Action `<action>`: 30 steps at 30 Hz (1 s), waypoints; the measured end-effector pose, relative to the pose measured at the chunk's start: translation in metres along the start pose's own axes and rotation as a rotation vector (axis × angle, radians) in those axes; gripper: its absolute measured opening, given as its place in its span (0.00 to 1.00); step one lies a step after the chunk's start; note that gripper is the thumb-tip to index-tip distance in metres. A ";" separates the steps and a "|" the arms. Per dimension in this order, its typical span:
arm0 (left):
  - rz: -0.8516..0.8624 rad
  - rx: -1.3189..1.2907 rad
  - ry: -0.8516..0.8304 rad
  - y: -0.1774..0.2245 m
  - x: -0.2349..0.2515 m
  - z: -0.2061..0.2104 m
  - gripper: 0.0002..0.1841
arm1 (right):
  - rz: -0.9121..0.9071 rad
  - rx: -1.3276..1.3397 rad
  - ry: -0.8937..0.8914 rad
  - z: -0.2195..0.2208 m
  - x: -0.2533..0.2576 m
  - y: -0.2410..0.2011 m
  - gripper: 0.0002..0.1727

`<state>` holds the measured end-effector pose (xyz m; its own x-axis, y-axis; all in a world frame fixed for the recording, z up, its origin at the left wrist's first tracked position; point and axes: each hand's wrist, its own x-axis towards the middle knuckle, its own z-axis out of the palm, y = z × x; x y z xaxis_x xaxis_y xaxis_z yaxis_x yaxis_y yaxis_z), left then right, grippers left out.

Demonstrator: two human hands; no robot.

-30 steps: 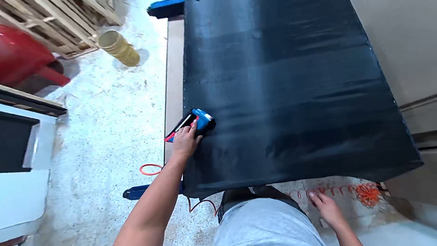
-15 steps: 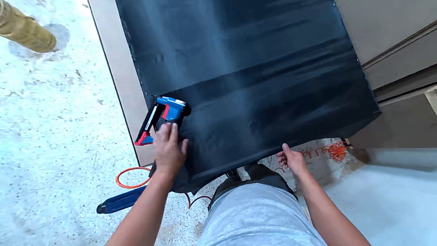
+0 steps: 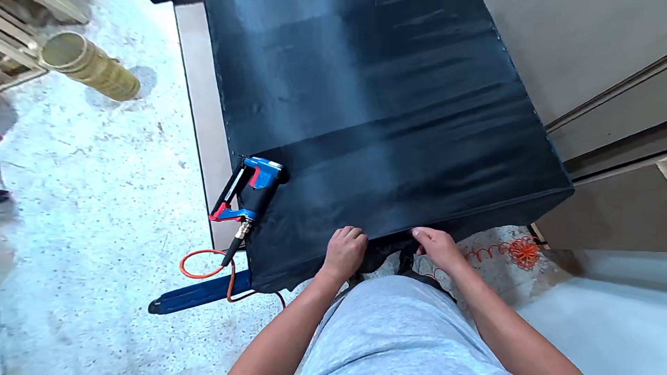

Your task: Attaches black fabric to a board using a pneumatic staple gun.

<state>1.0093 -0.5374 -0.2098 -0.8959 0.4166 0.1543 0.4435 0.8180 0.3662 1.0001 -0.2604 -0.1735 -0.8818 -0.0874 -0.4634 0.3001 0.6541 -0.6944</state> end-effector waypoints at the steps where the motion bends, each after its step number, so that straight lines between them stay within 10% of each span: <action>1: 0.008 0.027 -0.002 0.001 -0.001 -0.004 0.09 | -0.151 -0.198 0.021 0.000 -0.003 0.005 0.22; 5: 0.040 0.089 0.047 0.012 -0.011 -0.008 0.08 | -0.413 -0.743 0.086 0.005 -0.003 0.017 0.20; 16: -0.065 0.083 0.187 0.014 -0.057 -0.006 0.11 | 0.086 -0.736 0.254 -0.027 0.033 0.016 0.33; 24: -0.513 0.208 0.012 -0.047 -0.198 -0.020 0.29 | -0.197 -0.876 -0.043 0.078 0.026 -0.047 0.39; 30: -0.623 0.117 -0.180 -0.071 -0.170 -0.034 0.42 | -0.406 -0.843 -0.258 0.138 0.025 -0.075 0.45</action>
<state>1.1294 -0.6800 -0.2311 -0.9720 -0.0975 -0.2138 -0.1478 0.9609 0.2342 1.0055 -0.4151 -0.2087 -0.7237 -0.5219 -0.4516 -0.4575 0.8527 -0.2523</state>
